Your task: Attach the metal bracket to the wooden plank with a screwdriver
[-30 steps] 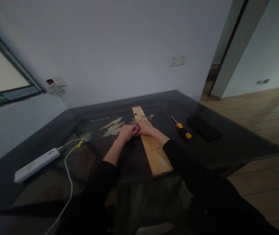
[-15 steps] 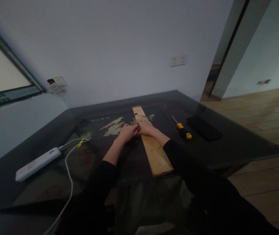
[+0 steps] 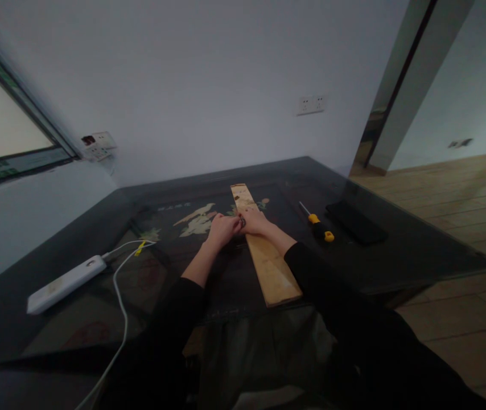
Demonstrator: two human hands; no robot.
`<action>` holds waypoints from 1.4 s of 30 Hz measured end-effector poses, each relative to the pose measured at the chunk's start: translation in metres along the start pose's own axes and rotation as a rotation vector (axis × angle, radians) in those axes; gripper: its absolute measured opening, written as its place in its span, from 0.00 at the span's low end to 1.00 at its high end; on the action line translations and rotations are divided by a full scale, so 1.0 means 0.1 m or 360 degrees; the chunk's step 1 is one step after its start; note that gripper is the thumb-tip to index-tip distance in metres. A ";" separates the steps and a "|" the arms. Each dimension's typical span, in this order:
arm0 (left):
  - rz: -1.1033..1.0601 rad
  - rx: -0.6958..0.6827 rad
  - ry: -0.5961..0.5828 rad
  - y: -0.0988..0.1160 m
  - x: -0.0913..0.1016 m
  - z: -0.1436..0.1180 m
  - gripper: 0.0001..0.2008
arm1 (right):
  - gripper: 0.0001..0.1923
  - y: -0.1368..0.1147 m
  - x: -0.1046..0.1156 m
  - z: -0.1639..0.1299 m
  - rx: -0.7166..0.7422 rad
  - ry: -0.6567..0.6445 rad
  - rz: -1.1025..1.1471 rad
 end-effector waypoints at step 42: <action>-0.0116 -0.0044 -0.0112 -0.07 -0.06 -0.07 0.12 | 0.29 0.01 -0.01 0.00 0.0008 0.0023 0.0027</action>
Point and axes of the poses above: each hand's wrist, its own z-axis towards the middle knuckle, its own x-axis out of the back of the hand, y = z × x, the point moved 4 cm from there along z, towards the middle knuckle, and after that the axes turned 6 degrees about z, right-handed, at the moved point
